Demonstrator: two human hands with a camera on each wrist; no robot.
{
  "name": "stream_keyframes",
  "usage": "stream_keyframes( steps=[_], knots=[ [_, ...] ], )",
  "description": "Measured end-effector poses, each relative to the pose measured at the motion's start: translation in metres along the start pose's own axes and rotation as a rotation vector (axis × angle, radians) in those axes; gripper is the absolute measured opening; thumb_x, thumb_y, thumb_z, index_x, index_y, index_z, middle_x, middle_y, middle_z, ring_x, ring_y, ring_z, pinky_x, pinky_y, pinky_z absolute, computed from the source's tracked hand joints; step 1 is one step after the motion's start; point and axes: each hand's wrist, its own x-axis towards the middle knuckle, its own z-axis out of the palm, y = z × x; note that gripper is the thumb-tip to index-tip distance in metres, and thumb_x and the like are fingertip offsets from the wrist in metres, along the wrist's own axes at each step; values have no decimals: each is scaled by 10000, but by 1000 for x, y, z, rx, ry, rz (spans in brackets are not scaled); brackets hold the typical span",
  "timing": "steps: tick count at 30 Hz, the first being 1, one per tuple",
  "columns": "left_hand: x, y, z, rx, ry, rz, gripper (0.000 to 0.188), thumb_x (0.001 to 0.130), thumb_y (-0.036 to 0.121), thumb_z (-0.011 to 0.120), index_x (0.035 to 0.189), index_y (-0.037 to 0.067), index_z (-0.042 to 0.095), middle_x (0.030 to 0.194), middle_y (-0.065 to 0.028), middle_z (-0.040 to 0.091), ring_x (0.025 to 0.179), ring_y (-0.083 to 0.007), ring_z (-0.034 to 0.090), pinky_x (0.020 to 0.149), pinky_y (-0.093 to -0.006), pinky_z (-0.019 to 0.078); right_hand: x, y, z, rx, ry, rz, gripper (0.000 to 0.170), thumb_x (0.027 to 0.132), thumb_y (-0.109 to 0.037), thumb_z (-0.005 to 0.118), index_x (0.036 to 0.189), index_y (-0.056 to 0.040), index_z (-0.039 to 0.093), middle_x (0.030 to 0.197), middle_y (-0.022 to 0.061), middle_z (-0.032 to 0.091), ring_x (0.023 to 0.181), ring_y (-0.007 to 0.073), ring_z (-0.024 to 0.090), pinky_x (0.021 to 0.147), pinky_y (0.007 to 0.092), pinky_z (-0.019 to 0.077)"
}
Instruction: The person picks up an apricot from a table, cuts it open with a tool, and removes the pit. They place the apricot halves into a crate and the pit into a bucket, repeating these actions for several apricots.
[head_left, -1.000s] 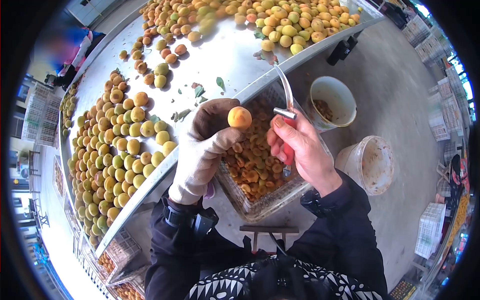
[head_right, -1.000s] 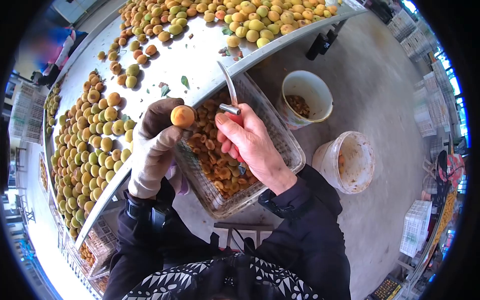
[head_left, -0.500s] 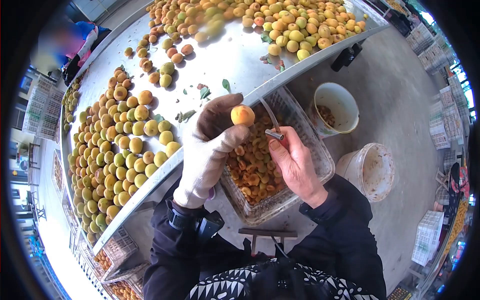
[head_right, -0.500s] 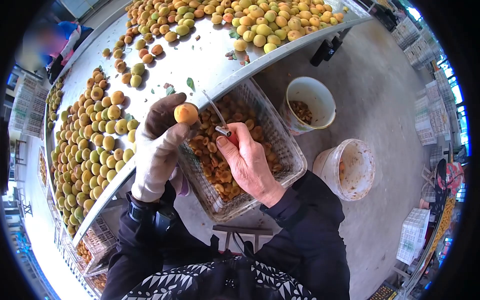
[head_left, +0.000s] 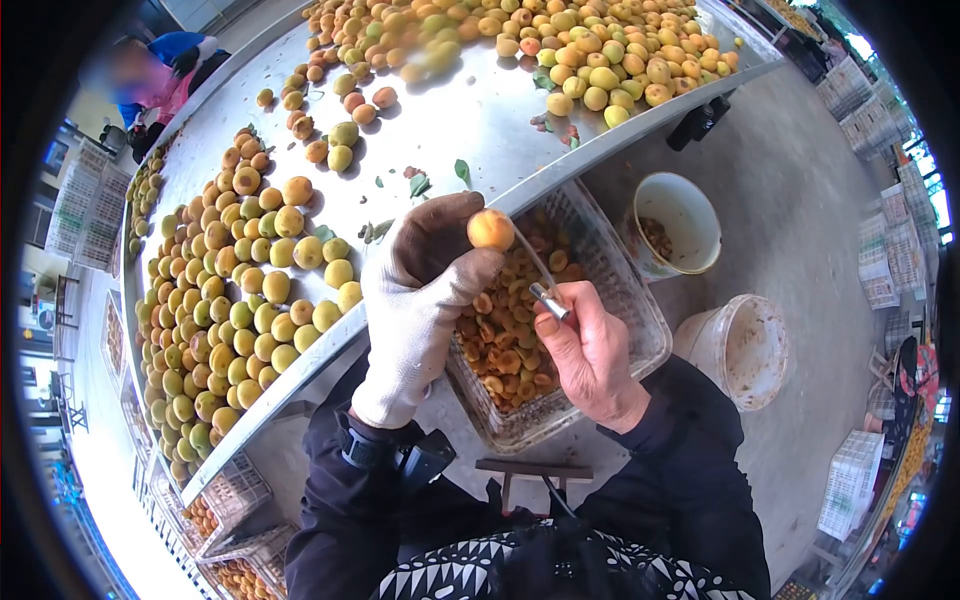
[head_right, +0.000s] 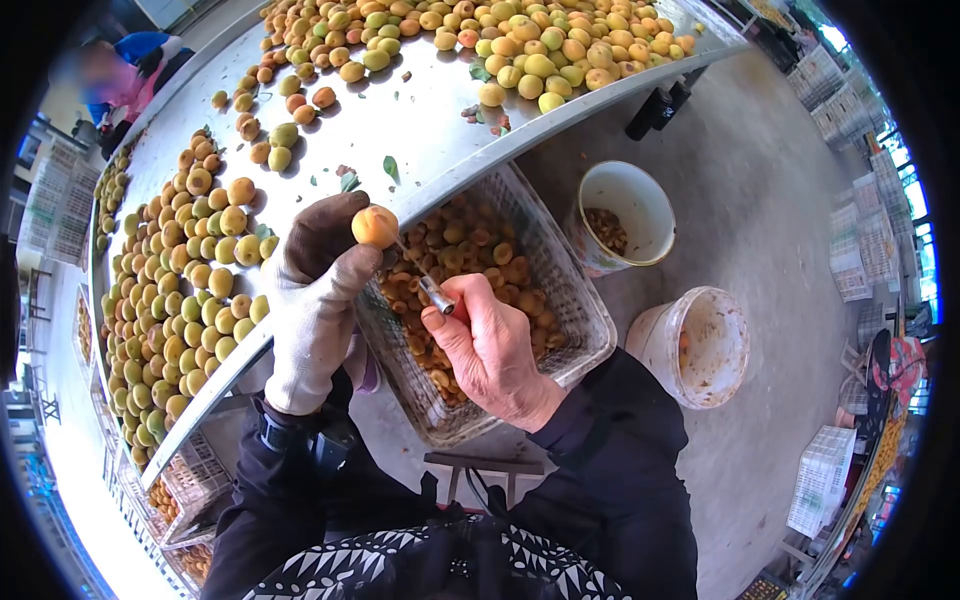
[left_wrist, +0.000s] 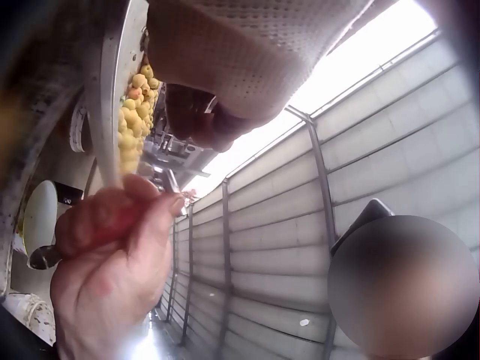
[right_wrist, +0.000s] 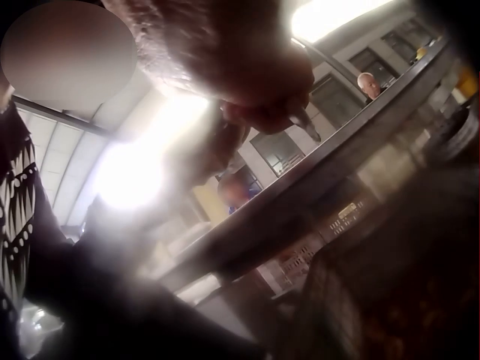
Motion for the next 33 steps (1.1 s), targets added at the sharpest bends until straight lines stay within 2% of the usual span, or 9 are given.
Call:
stream_keyframes(
  steps=[7, 13, 22, 29, 33],
  knots=[
    [-4, 3, 4, -25, 40, 10, 445, 801, 35, 774, 1202, -18, 587, 1101, -80, 668, 1000, -138, 634, 889, -272, 502, 0, 5, 5, -28, -13, -65, 191, 947, -142, 643, 1017, -16, 518, 674, 81, 529, 564, 181, 546, 531, 289, 438],
    [-5, 0, 3, -14, 67, 0, 452, 802, 23, 773, 1209, -18, 580, 1097, -83, 668, 999, -140, 639, 885, -270, 511, 0, 5, 7, -4, -46, -18, 188, 942, -118, 643, 1013, -13, 505, 676, 88, 532, 566, 196, 554, 532, 296, 444],
    [-6, 2, 7, 35, 97, 43, 442, 809, -9, 755, 1210, -21, 571, 1094, -82, 664, 993, -139, 637, 869, -270, 523, -2, 4, 8, -22, -48, -38, 173, 940, -98, 635, 1008, -18, 497, 679, 91, 536, 563, 207, 554, 534, 298, 446],
    [-8, 4, 7, 44, 104, 5, 431, 813, -4, 755, 1203, -20, 573, 1092, -85, 661, 976, -136, 640, 857, -266, 527, -1, 3, 9, -31, -49, -34, 172, 944, -102, 628, 1003, -17, 491, 669, 96, 533, 558, 220, 562, 530, 307, 445],
    [-9, 2, 7, 89, 108, 37, 422, 817, -15, 748, 1200, -20, 570, 1085, -90, 660, 982, -140, 643, 862, -266, 528, -2, 5, 10, -35, -60, -26, 165, 955, -101, 605, 1003, -14, 473, 670, 116, 533, 568, 281, 579, 524, 339, 443]
  ],
)
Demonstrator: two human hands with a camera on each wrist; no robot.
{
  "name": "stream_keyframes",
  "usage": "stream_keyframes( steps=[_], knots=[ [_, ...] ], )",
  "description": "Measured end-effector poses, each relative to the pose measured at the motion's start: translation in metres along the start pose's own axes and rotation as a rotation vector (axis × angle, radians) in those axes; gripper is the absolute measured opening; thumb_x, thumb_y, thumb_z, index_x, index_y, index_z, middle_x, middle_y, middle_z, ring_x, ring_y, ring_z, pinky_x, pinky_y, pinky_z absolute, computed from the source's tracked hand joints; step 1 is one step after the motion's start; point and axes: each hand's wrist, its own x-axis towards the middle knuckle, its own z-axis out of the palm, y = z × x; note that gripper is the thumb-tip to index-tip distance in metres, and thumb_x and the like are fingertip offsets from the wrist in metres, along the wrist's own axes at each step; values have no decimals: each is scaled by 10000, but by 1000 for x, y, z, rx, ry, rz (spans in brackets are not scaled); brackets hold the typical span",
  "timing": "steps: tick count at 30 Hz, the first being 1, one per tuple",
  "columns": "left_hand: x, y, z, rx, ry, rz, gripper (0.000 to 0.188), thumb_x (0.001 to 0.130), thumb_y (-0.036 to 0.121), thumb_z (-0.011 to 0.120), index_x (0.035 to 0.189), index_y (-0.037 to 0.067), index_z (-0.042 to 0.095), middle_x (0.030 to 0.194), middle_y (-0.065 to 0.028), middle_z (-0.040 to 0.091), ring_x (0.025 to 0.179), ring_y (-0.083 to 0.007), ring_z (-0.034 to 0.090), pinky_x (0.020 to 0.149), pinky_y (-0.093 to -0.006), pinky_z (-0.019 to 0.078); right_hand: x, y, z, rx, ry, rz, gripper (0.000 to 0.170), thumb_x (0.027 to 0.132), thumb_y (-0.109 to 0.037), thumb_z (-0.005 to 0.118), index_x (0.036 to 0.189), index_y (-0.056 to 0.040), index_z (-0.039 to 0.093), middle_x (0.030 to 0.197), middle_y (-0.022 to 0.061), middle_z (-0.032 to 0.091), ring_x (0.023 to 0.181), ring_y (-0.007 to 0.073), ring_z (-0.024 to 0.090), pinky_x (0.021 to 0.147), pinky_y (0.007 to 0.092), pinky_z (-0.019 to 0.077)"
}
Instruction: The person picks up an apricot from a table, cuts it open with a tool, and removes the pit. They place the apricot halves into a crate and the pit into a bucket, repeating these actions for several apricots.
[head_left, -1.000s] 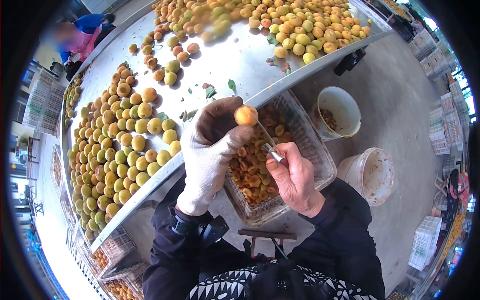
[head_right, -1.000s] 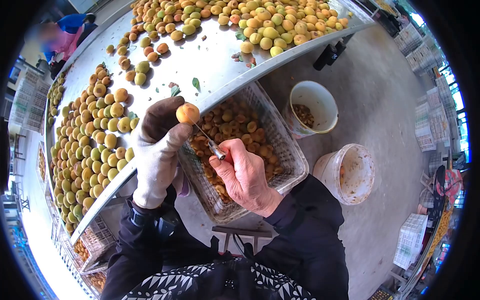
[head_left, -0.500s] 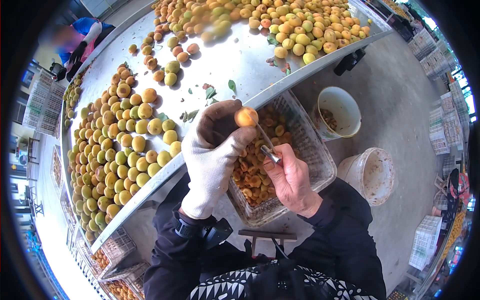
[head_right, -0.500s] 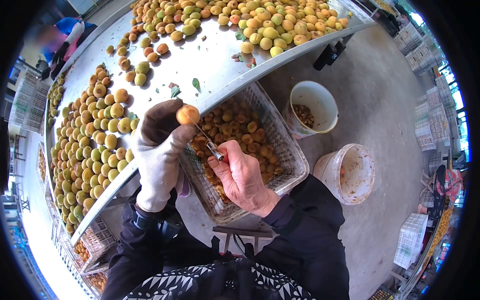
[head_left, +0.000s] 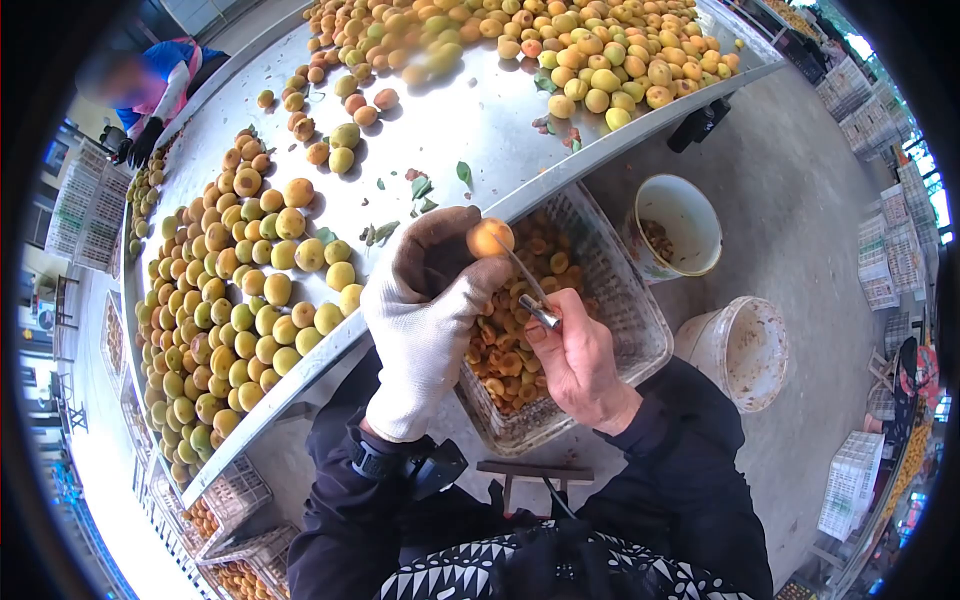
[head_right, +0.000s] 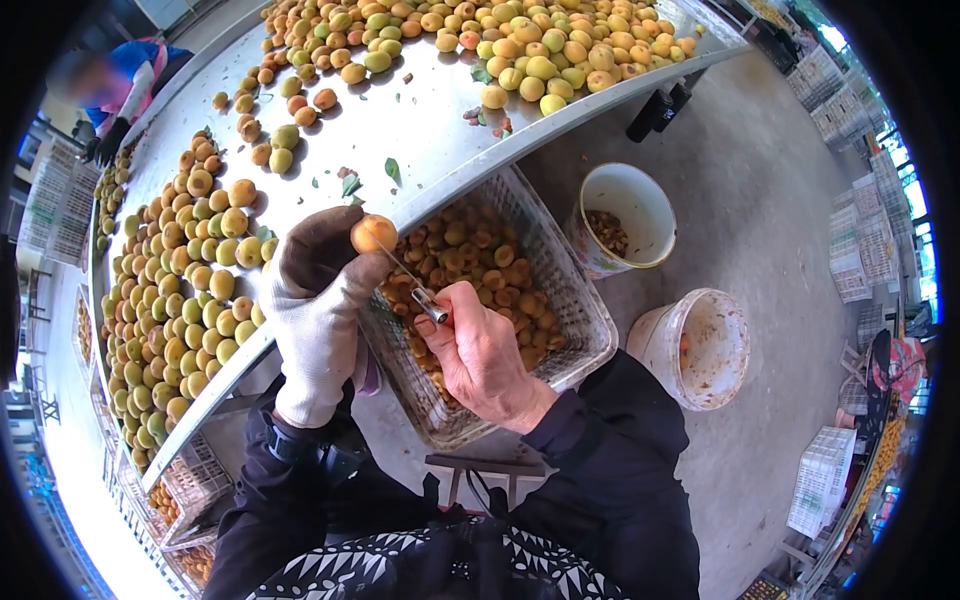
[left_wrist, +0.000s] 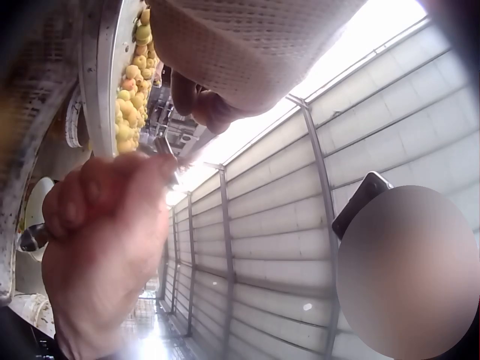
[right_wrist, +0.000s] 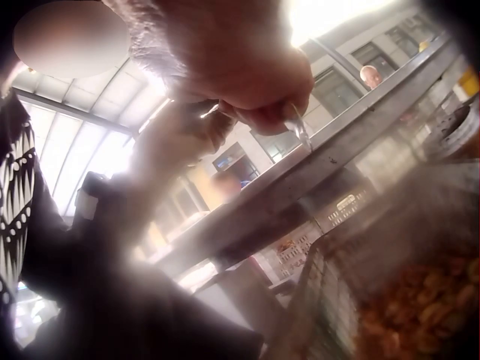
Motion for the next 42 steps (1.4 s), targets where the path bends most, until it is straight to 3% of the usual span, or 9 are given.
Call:
stream_keyframes(
  steps=[4, 11, 20, 22, 26, 28, 32, 34, 42],
  knots=[
    [-5, 5, 5, 69, 23, 49, 412, 820, -34, 737, 1195, -24, 565, 1073, -93, 658, 988, -144, 645, 868, -269, 530, 2, 1, -2, 12, -19, -19, 164, 970, -118, 580, 986, -16, 452, 679, 141, 544, 588, 344, 589, 524, 379, 438],
    [-6, 1, 6, 184, 11, 111, 387, 837, -31, 717, 1192, -27, 562, 1082, -99, 646, 988, -140, 639, 873, -275, 526, 3, 11, 4, 54, -14, -23, 194, 980, -150, 570, 998, -15, 431, 689, 154, 550, 598, 372, 584, 530, 396, 434],
    [8, -11, 0, 105, -71, -62, 305, 958, 180, 624, 1183, -16, 563, 1057, -77, 628, 846, -88, 580, 740, -225, 483, 10, 19, 1, -59, -92, 27, 225, 942, -129, 609, 972, -15, 417, 714, 188, 566, 669, 404, 616, 540, 449, 448],
    [10, -7, -1, -48, -124, -202, 312, 978, 236, 604, 1176, -2, 564, 1006, -51, 619, 791, -65, 545, 692, -206, 443, 13, 22, -3, -169, -78, -39, 246, 913, -123, 641, 963, -19, 424, 716, 186, 572, 672, 397, 619, 547, 448, 463],
    [17, -14, -1, -179, -167, -214, 351, 989, 305, 588, 1168, 5, 564, 943, -26, 599, 747, -55, 505, 655, -197, 403, 21, 19, -14, -314, -89, -57, 256, 884, -109, 669, 954, -19, 439, 721, 174, 586, 675, 388, 623, 553, 438, 480],
    [21, -15, 1, 135, -227, -91, 380, 986, 336, 592, 1169, 5, 564, 913, -16, 585, 739, -62, 490, 657, -211, 401, 23, 17, -18, -336, -77, -63, 255, 884, -108, 669, 952, -17, 441, 715, 176, 584, 673, 388, 623, 551, 438, 479],
    [26, -22, 3, 152, -331, -60, 386, 989, 337, 587, 1173, 0, 560, 914, -17, 579, 729, -75, 485, 664, -228, 406, 23, 18, -24, -326, -65, -28, 248, 890, -112, 666, 942, -18, 442, 701, 180, 580, 666, 386, 623, 547, 438, 479],
    [24, -19, 12, -258, -262, -201, 386, 986, 337, 592, 1167, -2, 557, 922, -21, 577, 725, -81, 480, 674, -239, 409, 23, 17, -27, -316, -63, -24, 246, 893, -113, 663, 939, -20, 440, 702, 181, 581, 665, 385, 624, 547, 439, 479],
    [27, -23, 15, -380, -212, -216, 425, 967, 358, 618, 1168, -11, 550, 947, -29, 589, 723, -84, 491, 681, -221, 408, 31, 9, -37, -354, -79, -50, 246, 899, -121, 661, 927, -25, 437, 695, 174, 580, 657, 380, 623, 545, 439, 476]
  ],
)
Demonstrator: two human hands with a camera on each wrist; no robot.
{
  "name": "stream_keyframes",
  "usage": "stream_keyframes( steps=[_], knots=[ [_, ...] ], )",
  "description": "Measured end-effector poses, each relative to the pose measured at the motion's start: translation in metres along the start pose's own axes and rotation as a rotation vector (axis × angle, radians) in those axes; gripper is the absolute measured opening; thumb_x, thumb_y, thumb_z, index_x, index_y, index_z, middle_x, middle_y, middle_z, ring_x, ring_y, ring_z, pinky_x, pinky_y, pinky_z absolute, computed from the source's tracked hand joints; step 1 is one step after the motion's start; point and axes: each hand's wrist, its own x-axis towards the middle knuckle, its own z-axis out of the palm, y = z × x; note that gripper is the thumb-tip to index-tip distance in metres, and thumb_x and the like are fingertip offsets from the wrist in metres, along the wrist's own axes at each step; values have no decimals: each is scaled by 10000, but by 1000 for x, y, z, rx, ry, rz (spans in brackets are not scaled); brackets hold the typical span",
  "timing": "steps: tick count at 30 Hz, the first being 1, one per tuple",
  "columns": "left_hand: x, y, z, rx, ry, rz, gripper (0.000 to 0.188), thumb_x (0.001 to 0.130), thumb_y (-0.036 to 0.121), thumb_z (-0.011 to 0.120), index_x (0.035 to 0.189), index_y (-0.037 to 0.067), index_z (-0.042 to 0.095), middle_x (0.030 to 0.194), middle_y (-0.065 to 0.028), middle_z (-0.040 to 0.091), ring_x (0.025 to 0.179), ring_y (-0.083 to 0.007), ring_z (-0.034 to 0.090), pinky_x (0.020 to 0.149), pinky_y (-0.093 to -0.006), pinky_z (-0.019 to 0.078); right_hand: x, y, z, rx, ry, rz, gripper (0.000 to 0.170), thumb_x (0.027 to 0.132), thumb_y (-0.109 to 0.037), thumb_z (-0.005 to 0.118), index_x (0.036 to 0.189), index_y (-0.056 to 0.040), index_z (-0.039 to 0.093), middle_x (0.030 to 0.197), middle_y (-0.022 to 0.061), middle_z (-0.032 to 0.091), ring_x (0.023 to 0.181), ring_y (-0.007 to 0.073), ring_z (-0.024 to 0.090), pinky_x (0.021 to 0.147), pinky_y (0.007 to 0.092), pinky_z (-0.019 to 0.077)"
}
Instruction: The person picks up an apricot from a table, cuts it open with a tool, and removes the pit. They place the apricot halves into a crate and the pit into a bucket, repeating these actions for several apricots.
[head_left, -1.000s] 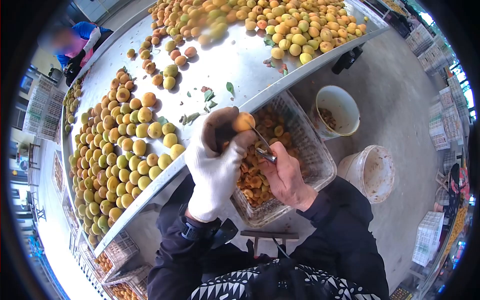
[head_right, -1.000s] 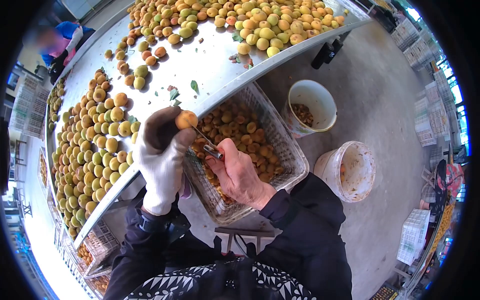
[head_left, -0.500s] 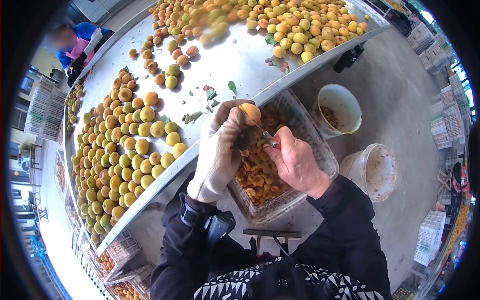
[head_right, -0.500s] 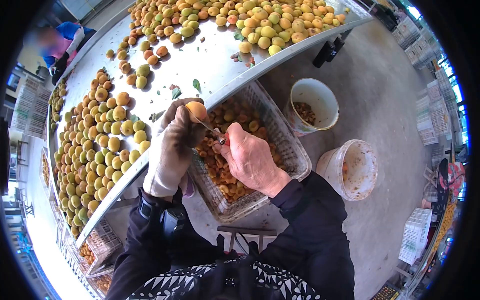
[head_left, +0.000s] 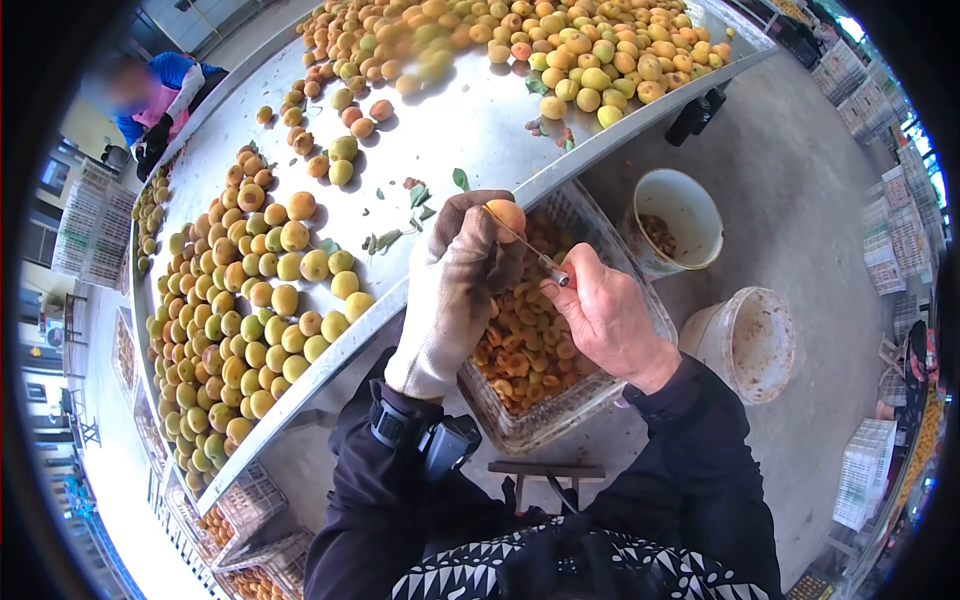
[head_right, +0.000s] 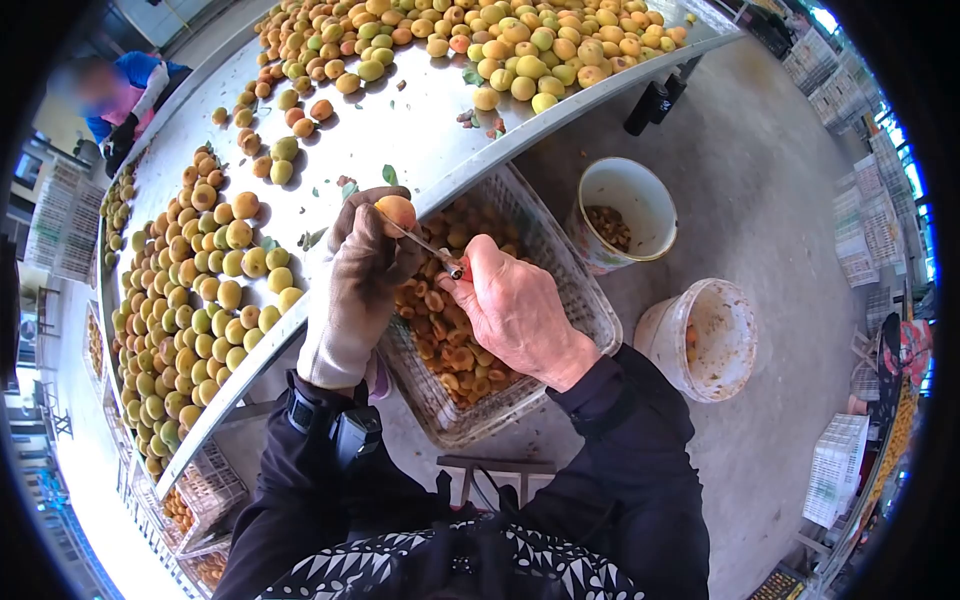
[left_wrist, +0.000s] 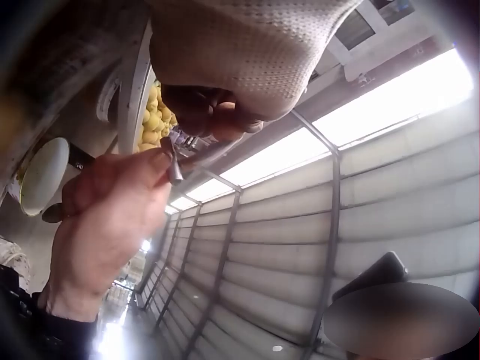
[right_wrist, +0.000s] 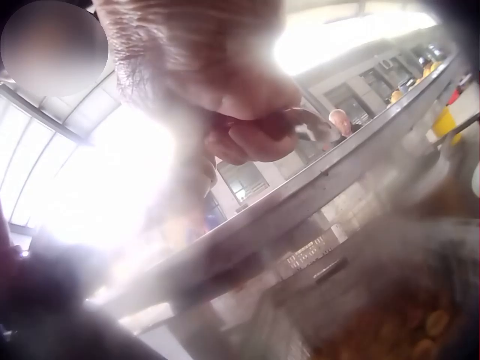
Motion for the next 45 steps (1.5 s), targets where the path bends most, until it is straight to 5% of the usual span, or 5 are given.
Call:
stream_keyframes(
  steps=[10, 27, 35, 42, 45],
  knots=[
    [2, -4, 4, 305, 19, 147, 527, 843, 279, 782, 1206, -14, 536, 1053, -60, 618, 951, -126, 582, 847, -264, 486, -3, 1, 1, 55, 14, 28, 242, 913, -131, 650, 920, -22, 434, 674, 180, 578, 629, 396, 617, 519, 448, 466],
    [0, -1, -1, 386, 82, 127, 504, 824, 287, 806, 1134, -26, 561, 1020, -68, 640, 943, -126, 593, 865, -267, 484, -9, -4, 4, 323, -74, 118, 236, 959, -161, 601, 916, -15, 421, 673, 210, 576, 620, 404, 611, 511, 440, 447],
    [-3, -6, 2, 259, 48, -129, 455, 923, 449, 656, 1026, 8, 612, 759, 18, 551, 638, -43, 469, 585, -197, 370, -15, 6, 17, 270, -44, 123, 244, 953, -143, 601, 905, 7, 416, 666, 220, 576, 633, 418, 613, 517, 460, 446],
    [-2, -6, 8, 298, 30, -105, 458, 934, 458, 636, 1028, 10, 619, 729, 15, 549, 603, -46, 453, 558, -202, 353, -19, 12, 19, 243, 46, 95, 239, 941, -154, 621, 930, 2, 440, 669, 201, 583, 635, 415, 613, 520, 444, 455],
    [-1, -3, 3, 248, -11, -100, 471, 918, 453, 660, 1058, 6, 622, 771, 14, 572, 650, -50, 485, 596, -200, 385, -20, 13, 10, 299, 52, 101, 213, 931, -155, 641, 898, -12, 487, 653, 158, 572, 570, 324, 609, 509, 388, 446]
  ],
)
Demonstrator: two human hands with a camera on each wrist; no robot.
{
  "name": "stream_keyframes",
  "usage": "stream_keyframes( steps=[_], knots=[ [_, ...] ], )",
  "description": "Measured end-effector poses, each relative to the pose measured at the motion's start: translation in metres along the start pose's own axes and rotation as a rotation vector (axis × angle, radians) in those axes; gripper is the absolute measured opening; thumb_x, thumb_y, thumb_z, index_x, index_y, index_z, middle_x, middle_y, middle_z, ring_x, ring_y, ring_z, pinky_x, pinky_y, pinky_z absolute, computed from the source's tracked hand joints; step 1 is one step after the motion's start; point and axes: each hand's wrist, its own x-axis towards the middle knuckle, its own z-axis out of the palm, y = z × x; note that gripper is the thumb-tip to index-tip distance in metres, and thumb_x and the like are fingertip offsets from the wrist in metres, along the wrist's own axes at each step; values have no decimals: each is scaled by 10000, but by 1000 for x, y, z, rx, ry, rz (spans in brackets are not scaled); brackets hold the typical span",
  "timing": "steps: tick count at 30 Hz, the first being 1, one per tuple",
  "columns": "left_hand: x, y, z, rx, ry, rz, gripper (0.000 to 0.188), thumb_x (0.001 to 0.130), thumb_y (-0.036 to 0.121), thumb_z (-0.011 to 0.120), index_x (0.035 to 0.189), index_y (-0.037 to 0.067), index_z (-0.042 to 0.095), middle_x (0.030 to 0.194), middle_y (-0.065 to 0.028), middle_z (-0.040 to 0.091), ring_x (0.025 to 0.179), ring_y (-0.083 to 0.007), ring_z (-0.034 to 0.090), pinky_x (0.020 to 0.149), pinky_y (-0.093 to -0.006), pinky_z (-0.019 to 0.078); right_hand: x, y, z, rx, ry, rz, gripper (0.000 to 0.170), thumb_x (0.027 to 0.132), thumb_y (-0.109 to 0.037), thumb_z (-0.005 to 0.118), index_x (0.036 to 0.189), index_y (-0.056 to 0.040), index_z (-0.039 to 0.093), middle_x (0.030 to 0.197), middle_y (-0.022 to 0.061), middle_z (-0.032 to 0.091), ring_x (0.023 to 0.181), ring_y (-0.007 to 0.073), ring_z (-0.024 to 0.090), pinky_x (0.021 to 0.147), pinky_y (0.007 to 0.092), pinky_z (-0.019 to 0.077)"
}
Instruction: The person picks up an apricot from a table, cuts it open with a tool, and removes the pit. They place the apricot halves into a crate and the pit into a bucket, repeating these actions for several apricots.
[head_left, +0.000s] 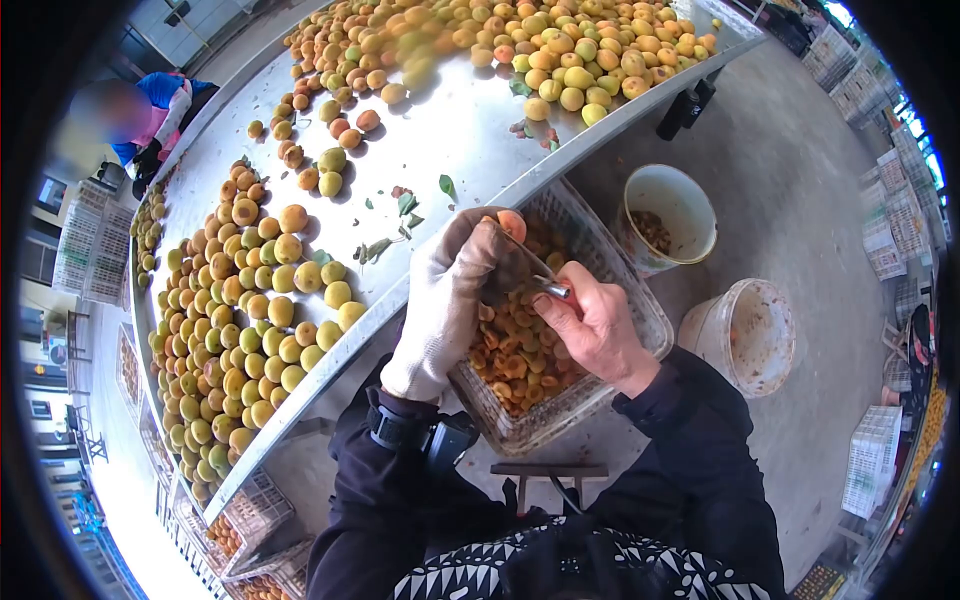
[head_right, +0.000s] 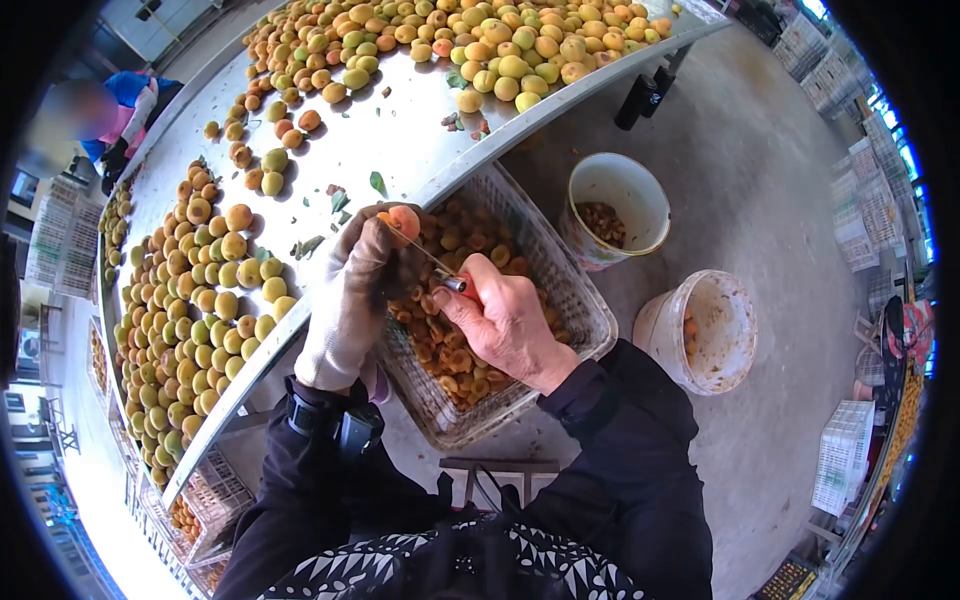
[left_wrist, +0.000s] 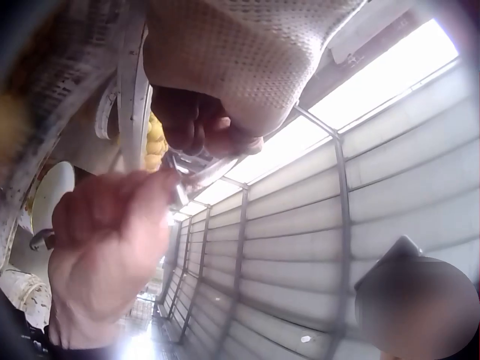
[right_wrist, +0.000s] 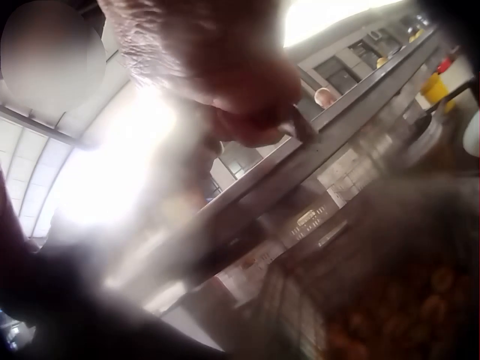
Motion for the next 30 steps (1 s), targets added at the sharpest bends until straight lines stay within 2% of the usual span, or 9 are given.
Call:
stream_keyframes(
  steps=[2, 3, 4, 7, 9, 14, 20, 23, 30],
  knots=[
    [0, 6, -1, 48, 33, 56, 490, 898, 446, 690, 1095, 3, 623, 832, 16, 592, 708, -46, 508, 625, -192, 401, -1, 1, -3, 126, 119, 13, 219, 927, -170, 661, 841, -26, 519, 627, 62, 532, 524, 153, 529, 500, 305, 406],
    [1, 4, -8, 53, -20, 53, 507, 889, 436, 705, 1137, 1, 620, 927, 7, 625, 789, -59, 549, 681, -199, 433, -1, -2, -4, 290, 170, 144, 242, 934, -190, 662, 807, -35, 528, 636, -16, 485, 568, 55, 442, 510, 248, 377],
    [0, 5, -8, 50, -23, 49, 507, 889, 436, 705, 1137, 1, 620, 927, 7, 625, 789, -59, 549, 681, -199, 433, 2, -9, -7, 455, 180, 258, 252, 939, -233, 670, 838, -49, 532, 688, -52, 468, 592, 34, 396, 512, 219, 347],
    [-4, 8, -1, 230, -84, 76, 500, 854, 336, 766, 1169, -16, 603, 1050, -34, 656, 939, -109, 594, 862, -268, 475, 11, -17, -13, 632, 209, 313, 250, 939, -270, 672, 886, -61, 547, 734, -48, 499, 590, 26, 403, 504, 204, 331],
    [-6, 0, 3, 276, -101, 85, 504, 838, 304, 783, 1177, -19, 596, 1052, -45, 659, 955, -116, 601, 877, -277, 477, 15, -21, -16, 863, 80, 460, 272, 929, -306, 683, 932, -66, 556, 766, -44, 524, 579, 14, 417, 494, 183, 318],
    [-10, -3, 8, 373, -144, 41, 514, 813, 225, 804, 1203, -19, 574, 1077, -78, 664, 1001, -132, 615, 907, -290, 481, 18, -19, -14, 775, 35, 457, 248, 917, -295, 691, 930, -67, 593, 742, -40, 543, 563, 9, 446, 468, 172, 331],
    [-13, -2, 4, 269, -151, -16, 450, 880, 235, 737, 1216, -16, 574, 1082, -63, 653, 965, -119, 604, 877, -275, 482, 15, -18, -12, 864, 102, 498, 192, 934, -253, 654, 931, -68, 604, 704, -26, 558, 525, 19, 465, 433, 178, 338],
    [-11, -3, 0, 30, -201, -89, 498, 901, 312, 692, 1249, -16, 555, 1046, -68, 648, 921, -126, 604, 808, -266, 488, 17, -13, -17, 1121, 82, 510, 203, 944, -275, 628, 901, -81, 588, 657, 15, 552, 457, 46, 428, 401, 185, 306],
    [-3, -9, -3, -340, -340, -146, 444, 908, 271, 661, 1222, -17, 534, 1057, -96, 641, 889, -158, 626, 764, -268, 485, 18, -5, -23, 1348, 35, 505, 191, 955, -265, 596, 925, -77, 600, 704, 75, 600, 469, 72, 450, 403, 202, 328]
  ],
)
